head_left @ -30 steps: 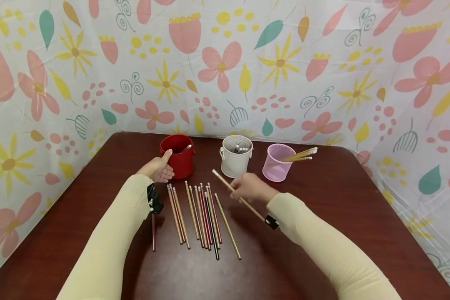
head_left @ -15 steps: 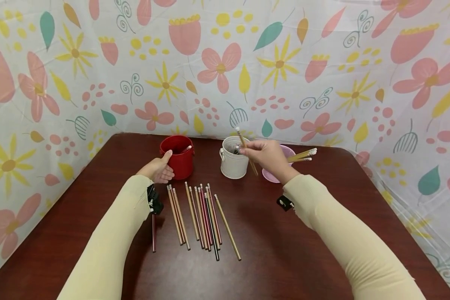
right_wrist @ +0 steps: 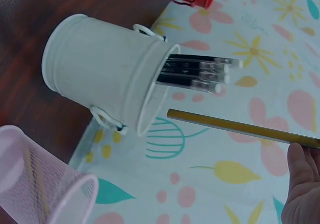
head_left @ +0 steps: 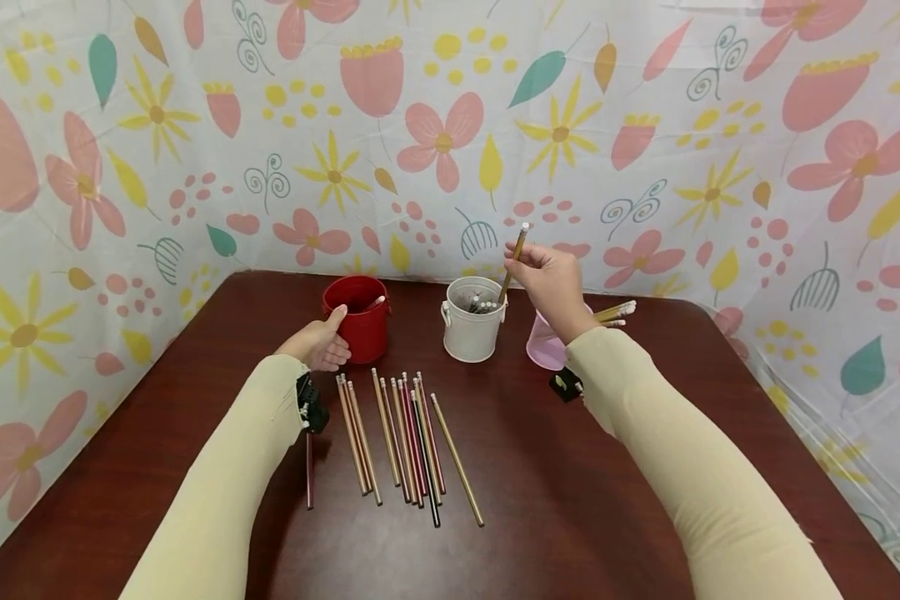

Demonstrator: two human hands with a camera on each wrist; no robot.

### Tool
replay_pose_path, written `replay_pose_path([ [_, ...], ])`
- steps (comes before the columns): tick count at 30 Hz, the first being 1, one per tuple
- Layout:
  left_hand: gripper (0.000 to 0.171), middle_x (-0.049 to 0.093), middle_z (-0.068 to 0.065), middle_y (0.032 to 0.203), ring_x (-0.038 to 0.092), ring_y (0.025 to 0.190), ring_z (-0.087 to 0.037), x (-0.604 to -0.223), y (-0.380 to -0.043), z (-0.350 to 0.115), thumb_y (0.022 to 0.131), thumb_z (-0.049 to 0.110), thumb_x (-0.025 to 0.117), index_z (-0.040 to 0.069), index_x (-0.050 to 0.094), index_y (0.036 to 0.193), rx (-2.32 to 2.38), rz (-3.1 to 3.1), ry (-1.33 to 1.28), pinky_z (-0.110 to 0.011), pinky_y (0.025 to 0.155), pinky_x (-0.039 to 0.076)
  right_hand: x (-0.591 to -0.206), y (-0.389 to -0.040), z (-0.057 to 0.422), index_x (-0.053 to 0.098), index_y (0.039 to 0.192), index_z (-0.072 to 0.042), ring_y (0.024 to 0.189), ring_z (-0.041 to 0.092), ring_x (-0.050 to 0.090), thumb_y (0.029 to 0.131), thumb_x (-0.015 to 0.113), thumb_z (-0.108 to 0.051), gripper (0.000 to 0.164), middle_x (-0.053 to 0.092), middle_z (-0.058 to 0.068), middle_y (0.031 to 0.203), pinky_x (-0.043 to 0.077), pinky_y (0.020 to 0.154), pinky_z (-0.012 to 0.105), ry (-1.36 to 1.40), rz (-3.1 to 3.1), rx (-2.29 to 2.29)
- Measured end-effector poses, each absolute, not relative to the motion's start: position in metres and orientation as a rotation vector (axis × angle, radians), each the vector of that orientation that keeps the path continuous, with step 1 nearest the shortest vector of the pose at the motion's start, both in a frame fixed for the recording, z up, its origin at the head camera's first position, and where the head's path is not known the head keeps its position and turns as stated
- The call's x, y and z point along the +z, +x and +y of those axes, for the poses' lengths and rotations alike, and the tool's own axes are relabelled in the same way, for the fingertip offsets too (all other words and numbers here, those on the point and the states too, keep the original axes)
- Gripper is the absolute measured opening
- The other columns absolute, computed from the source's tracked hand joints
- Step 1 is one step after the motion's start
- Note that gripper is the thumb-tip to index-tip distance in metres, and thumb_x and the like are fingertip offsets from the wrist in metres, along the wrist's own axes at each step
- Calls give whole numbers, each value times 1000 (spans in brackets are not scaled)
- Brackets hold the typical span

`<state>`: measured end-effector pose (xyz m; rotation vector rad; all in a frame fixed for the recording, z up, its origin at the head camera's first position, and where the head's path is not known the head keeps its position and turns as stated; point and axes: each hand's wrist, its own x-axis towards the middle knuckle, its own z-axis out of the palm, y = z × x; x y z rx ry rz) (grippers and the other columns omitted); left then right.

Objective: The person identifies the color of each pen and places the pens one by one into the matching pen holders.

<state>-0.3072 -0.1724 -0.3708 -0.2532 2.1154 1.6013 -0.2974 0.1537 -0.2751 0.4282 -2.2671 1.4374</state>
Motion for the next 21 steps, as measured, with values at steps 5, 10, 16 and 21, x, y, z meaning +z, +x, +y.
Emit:
replay_pose_path([
  [5,84,37,-36,140,38,131,-44,-371,-307,-173,101,53,15,-22,28,137,1614,2111,-258,-47,107,34,-287,-301,150,69,107,9,100,22,65,88,65,0,22,68,20,105,45,70,9,418,-2284,1474],
  [10,85,37,-37,140,38,131,-44,-372,-307,-173,101,54,15,-22,28,137,1623,2112,-255,-47,107,33,-302,-304,147,70,105,9,103,27,64,88,65,-1,21,68,20,105,44,69,10,407,-2323,1479],
  [16,86,37,-37,139,39,130,-45,-372,-307,-172,101,55,15,-22,29,137,1640,2113,-253,-47,106,34,-313,-307,149,71,105,6,97,22,63,89,66,-7,22,70,18,100,41,65,14,334,-2441,1336],
  [21,85,38,-37,139,39,129,-44,-373,-307,-172,101,54,15,-22,29,137,1637,2121,-252,-47,106,35,-319,-309,152,73,100,6,93,25,64,88,67,-10,21,70,18,98,45,66,25,348,-2501,1181],
])
